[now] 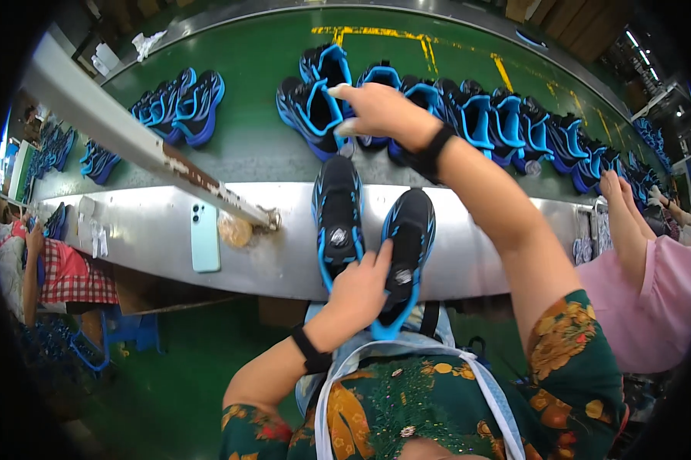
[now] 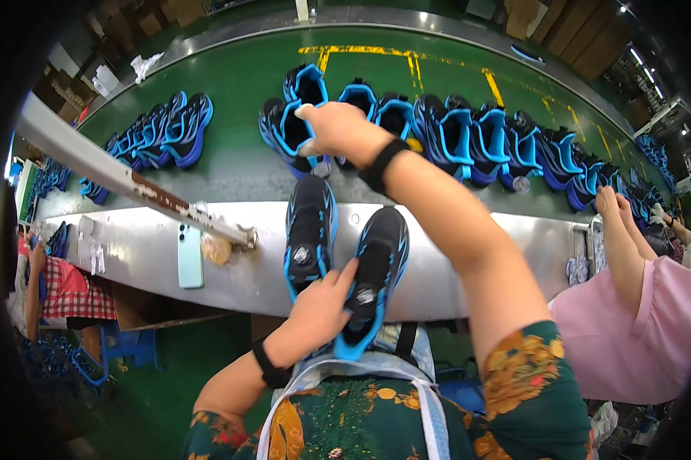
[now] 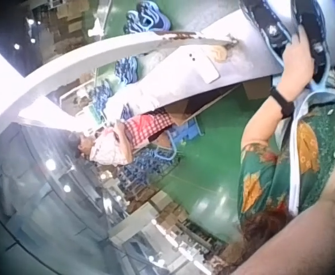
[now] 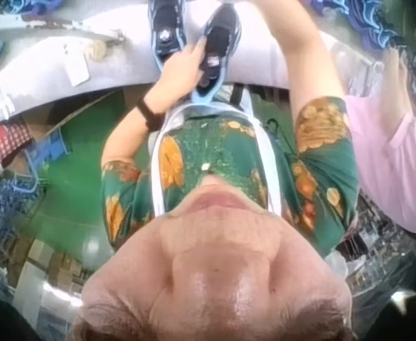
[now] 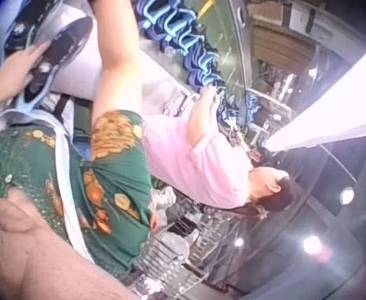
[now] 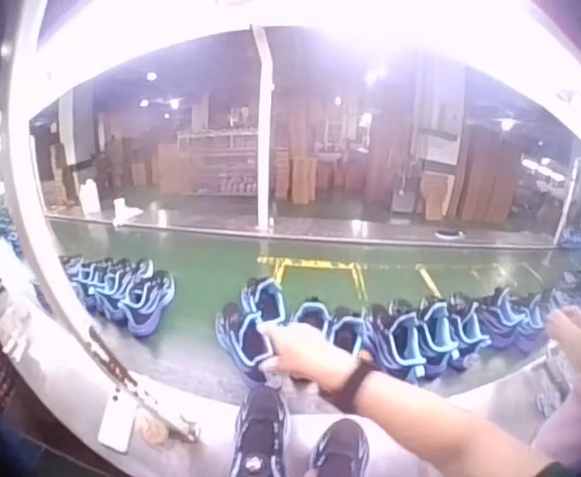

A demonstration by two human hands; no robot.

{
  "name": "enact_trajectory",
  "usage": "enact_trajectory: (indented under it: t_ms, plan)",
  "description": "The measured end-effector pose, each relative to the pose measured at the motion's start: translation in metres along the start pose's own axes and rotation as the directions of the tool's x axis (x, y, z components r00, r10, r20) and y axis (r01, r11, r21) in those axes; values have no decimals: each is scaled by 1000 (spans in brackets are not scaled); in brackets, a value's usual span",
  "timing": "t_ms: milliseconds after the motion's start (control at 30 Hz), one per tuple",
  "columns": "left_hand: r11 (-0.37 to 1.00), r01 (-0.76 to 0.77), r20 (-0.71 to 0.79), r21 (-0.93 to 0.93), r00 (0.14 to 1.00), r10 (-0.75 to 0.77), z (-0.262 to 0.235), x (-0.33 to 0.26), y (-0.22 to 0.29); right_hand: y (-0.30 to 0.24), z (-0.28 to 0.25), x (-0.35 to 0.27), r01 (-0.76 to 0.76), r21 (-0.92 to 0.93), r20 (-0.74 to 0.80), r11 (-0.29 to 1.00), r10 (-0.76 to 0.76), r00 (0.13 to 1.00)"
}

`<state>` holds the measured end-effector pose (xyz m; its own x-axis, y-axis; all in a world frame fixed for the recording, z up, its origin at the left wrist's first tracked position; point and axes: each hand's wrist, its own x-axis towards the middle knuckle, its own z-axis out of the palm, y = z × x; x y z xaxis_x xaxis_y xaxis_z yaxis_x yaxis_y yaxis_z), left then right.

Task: Inspecting and cleaning finished shoes on a production line.

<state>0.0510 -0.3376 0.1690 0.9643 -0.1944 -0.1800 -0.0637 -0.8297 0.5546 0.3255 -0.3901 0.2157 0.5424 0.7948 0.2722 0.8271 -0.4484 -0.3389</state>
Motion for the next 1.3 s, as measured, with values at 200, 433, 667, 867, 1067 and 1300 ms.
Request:
enact_trajectory:
  t_ms: [200, 433, 667, 867, 1067, 1300]
  plan:
    - [993, -115, 256, 32, 961, 103, -79, -27, -62, 27, 100, 96, -368, -435, -42, 822, 389, 920]
    - [996, -53, 84, 79, 995, 46, -107, -38, -81, 72, 79, 48, -200, -207, -60, 958, 191, 980]
    - [965, -209, -519, -160, 849, 98, -150, 37, -69, 159, 21, -52, -216, -274, 25, 937, 232, 972]
    - [996, -80, -395, -27, 917, 63, -137, 75, -77, 118, -3, -86, -179, -356, 265, 917, 282, 922]
    - [962, -47, -284, -268, 958, -32, -101, 41, -90, 88, -23, -129, -124, -341, 361, 932, 252, 898]
    - [865, -147, -624, -481, 750, -220, -101, 85, -115, 79, -46, -208, -179, -104, 406, 978, 206, 890]
